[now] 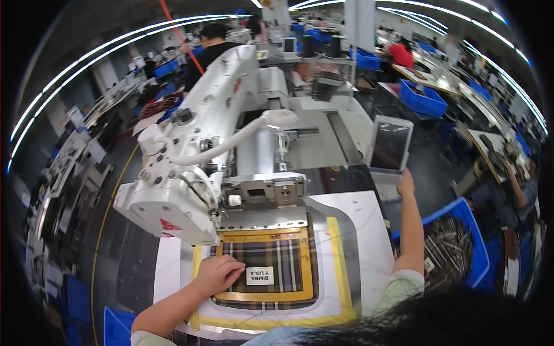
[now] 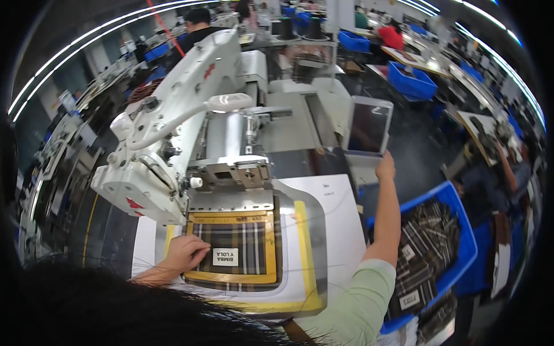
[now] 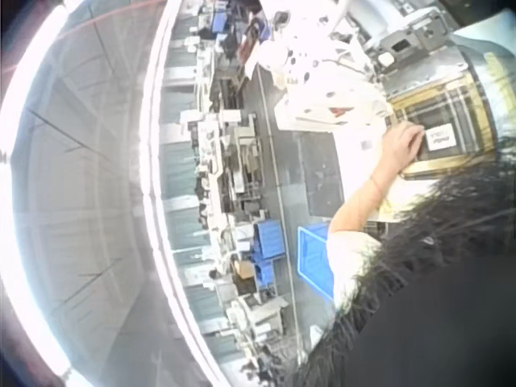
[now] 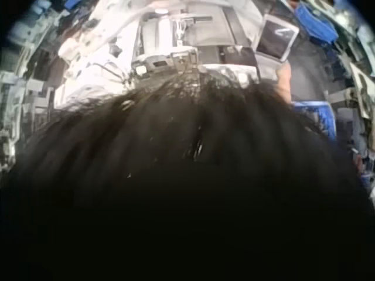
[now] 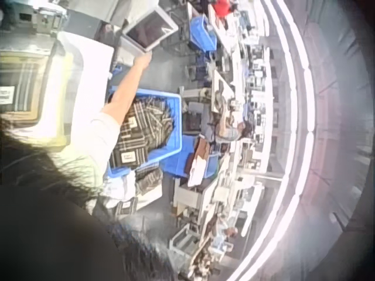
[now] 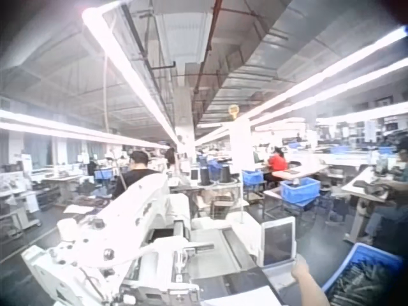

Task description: Sewing labels onto fabric panels using an industrial sewing machine in a factory workshop.

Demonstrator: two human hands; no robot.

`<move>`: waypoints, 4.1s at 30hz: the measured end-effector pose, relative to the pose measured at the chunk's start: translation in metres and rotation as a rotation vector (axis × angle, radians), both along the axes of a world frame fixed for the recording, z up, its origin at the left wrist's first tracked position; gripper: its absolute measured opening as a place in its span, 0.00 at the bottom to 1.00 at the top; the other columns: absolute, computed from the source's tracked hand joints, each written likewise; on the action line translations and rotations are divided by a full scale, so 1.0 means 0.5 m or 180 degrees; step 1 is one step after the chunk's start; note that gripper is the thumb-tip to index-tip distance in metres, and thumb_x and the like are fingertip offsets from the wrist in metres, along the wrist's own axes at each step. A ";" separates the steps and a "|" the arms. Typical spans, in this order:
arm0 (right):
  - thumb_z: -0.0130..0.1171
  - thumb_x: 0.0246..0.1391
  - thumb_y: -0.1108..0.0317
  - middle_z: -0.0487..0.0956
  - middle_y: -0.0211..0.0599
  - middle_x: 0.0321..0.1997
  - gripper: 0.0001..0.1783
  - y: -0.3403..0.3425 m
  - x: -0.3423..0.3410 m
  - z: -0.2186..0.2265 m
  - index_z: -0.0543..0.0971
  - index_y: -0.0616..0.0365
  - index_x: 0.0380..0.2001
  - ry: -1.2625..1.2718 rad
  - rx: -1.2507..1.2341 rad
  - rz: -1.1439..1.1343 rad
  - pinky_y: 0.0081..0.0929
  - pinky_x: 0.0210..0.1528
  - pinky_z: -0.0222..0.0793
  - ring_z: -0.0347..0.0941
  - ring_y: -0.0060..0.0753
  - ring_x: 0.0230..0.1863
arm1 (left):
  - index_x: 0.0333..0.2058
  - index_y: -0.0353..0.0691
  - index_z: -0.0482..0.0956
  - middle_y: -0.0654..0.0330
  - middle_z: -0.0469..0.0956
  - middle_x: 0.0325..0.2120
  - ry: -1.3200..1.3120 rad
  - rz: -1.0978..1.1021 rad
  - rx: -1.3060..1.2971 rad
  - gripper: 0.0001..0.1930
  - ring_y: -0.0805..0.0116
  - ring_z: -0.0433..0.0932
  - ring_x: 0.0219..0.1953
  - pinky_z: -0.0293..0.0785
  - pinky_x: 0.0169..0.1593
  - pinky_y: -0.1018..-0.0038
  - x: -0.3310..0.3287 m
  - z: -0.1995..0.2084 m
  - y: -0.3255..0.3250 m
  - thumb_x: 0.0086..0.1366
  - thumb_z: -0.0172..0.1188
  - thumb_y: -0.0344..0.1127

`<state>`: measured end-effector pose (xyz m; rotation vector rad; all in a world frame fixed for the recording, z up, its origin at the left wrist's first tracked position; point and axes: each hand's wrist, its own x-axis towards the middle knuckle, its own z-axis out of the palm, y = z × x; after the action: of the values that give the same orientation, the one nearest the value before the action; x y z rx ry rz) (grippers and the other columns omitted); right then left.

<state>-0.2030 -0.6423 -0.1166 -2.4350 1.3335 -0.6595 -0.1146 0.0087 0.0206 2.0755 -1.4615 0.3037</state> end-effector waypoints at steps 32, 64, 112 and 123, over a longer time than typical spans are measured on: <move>0.52 0.60 0.70 0.67 0.22 0.24 0.17 0.665 -0.119 0.653 0.72 0.61 0.52 -0.2698 0.1238 0.2794 0.11 0.26 0.60 0.63 0.11 0.21 | 0.30 0.43 0.78 0.61 0.75 0.24 -0.0026 -0.0176 -0.0445 0.04 0.61 0.76 0.24 0.71 0.27 0.70 -0.011 -0.021 0.019 0.57 0.63 0.34; 0.45 0.64 0.64 0.74 0.39 0.35 0.12 0.929 -0.089 0.319 0.72 0.61 0.40 -0.0864 0.1031 0.4054 0.33 0.47 0.65 0.71 0.44 0.40 | 0.32 0.38 0.78 0.64 0.75 0.24 0.1337 0.0721 -0.0605 0.03 0.76 0.72 0.21 0.68 0.27 0.80 -0.046 0.010 0.057 0.61 0.60 0.30; 0.57 0.48 0.76 0.74 0.39 0.54 0.25 1.000 0.085 0.285 0.73 0.55 0.53 -0.1245 -0.0129 0.5066 0.39 0.59 0.63 0.70 0.45 0.55 | 0.32 0.34 0.79 0.62 0.77 0.30 0.2329 0.0416 -0.1597 0.03 0.76 0.76 0.28 0.72 0.31 0.82 -0.041 -0.003 0.051 0.58 0.63 0.26; 0.67 0.43 0.69 0.75 0.27 0.28 0.06 0.997 0.105 0.260 0.79 0.53 0.25 -0.2106 -0.0405 0.4329 0.30 0.40 0.61 0.71 0.31 0.32 | 0.37 0.36 0.76 0.64 0.77 0.30 0.3713 0.0902 -0.1764 0.10 0.78 0.76 0.30 0.70 0.31 0.83 -0.014 -0.017 0.054 0.64 0.60 0.37</move>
<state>-0.1504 -0.1439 0.0133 -2.1852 -0.6297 -0.9325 -0.1218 0.0359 0.0120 1.4938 -0.3203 -0.3384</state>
